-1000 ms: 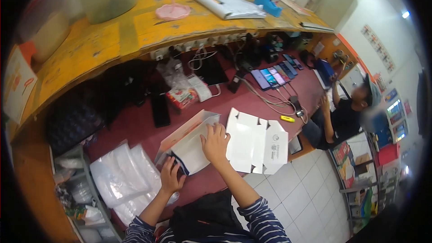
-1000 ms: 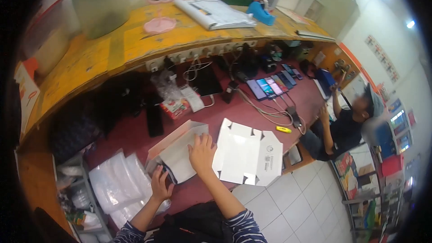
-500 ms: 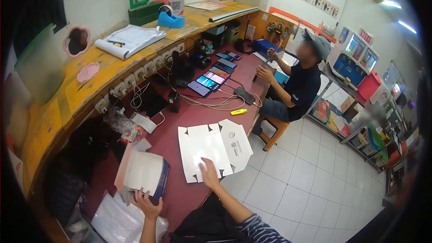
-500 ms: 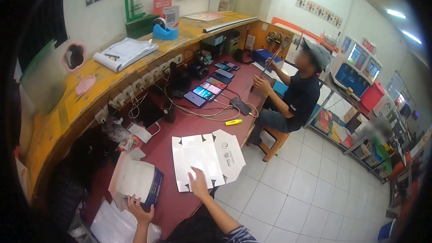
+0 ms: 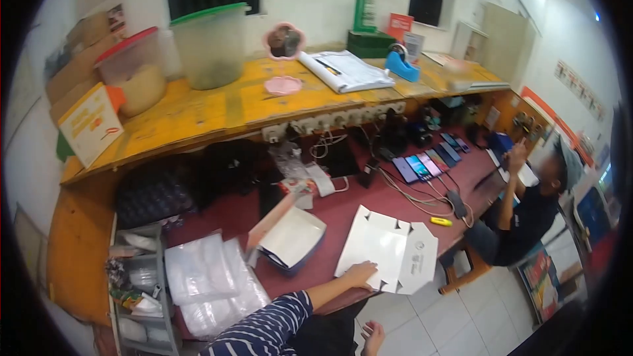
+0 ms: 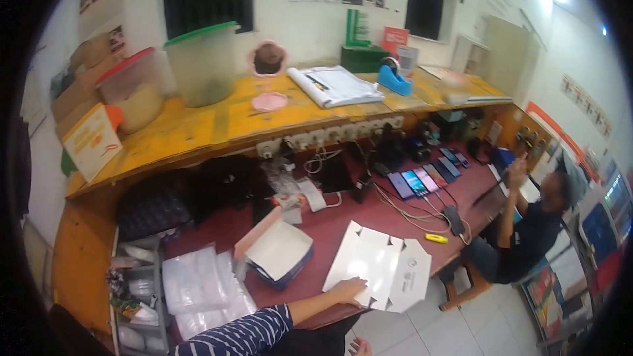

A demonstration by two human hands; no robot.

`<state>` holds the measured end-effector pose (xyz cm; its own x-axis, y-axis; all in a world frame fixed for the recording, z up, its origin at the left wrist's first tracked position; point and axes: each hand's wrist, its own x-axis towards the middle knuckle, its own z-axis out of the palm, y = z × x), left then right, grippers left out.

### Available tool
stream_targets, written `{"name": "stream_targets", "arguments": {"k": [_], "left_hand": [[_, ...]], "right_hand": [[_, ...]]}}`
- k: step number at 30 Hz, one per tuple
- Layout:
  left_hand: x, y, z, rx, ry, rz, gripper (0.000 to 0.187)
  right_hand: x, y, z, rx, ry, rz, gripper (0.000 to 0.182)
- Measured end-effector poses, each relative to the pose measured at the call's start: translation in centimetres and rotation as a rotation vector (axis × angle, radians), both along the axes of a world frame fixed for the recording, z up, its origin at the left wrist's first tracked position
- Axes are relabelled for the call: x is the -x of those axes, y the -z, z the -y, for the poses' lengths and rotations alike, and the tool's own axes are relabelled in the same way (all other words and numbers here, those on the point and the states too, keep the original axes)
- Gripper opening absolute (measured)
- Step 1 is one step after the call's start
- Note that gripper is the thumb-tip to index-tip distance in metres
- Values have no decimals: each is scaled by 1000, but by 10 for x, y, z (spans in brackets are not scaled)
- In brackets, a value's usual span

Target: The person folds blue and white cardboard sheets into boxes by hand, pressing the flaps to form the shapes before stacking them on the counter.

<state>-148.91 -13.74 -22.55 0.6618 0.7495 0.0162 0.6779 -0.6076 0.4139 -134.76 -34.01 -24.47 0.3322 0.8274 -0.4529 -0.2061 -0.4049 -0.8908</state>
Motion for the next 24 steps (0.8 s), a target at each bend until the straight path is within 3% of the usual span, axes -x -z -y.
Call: {"name": "stream_targets", "arguments": {"k": [1,2,4,5,10,12,14,15,16,17,18,19,20,21,22,24], "left_hand": [[4,-1,0,-56,-3,78,62],[6,-3,-6,-64,-21,69,62],[7,-5,-21,341,15,115,47],[7,-16,-15,310,-151,114,35],[-9,-81,9,172,-331,371,34],[-25,-110,39,474,-572,1229,31],[-25,-148,65,710,-537,1532,27],[-15,-177,78,746,-567,1449,24],[-8,-180,83,1016,-585,1428,23],[-18,-139,72,935,-404,1653,22],[-10,-150,75,925,-406,1597,31],[-1,-181,81,1007,-456,1553,40],[7,-214,87,912,-341,1439,45],[7,-214,91,1016,-355,1359,41],[3,-202,92,851,-292,1313,33],[-8,-189,101,632,-105,1295,25]], "right_hand": [[-5,-8,-2,68,-5,-88,32],[-5,-13,-4,138,-6,-173,34],[3,-21,-10,102,-75,-179,33],[7,-26,-13,71,-125,-178,33],[20,-64,-40,-107,-327,-155,31],[33,-93,-43,-133,-344,-152,31],[51,-143,-45,-232,-168,-566,33],[51,-155,-47,-291,-71,-587,31],[45,-163,-50,-356,43,-600,29],[33,-170,-50,-391,164,-611,25],[18,-174,-48,-432,292,-618,21],[-5,-171,-46,-480,227,-766,17],[-28,-172,-40,-538,152,-911,15],[-29,-200,-33,-520,243,-751,13],[-21,-228,-32,-490,321,-599,11],[-5,-230,-29,-610,503,56,23]]}}
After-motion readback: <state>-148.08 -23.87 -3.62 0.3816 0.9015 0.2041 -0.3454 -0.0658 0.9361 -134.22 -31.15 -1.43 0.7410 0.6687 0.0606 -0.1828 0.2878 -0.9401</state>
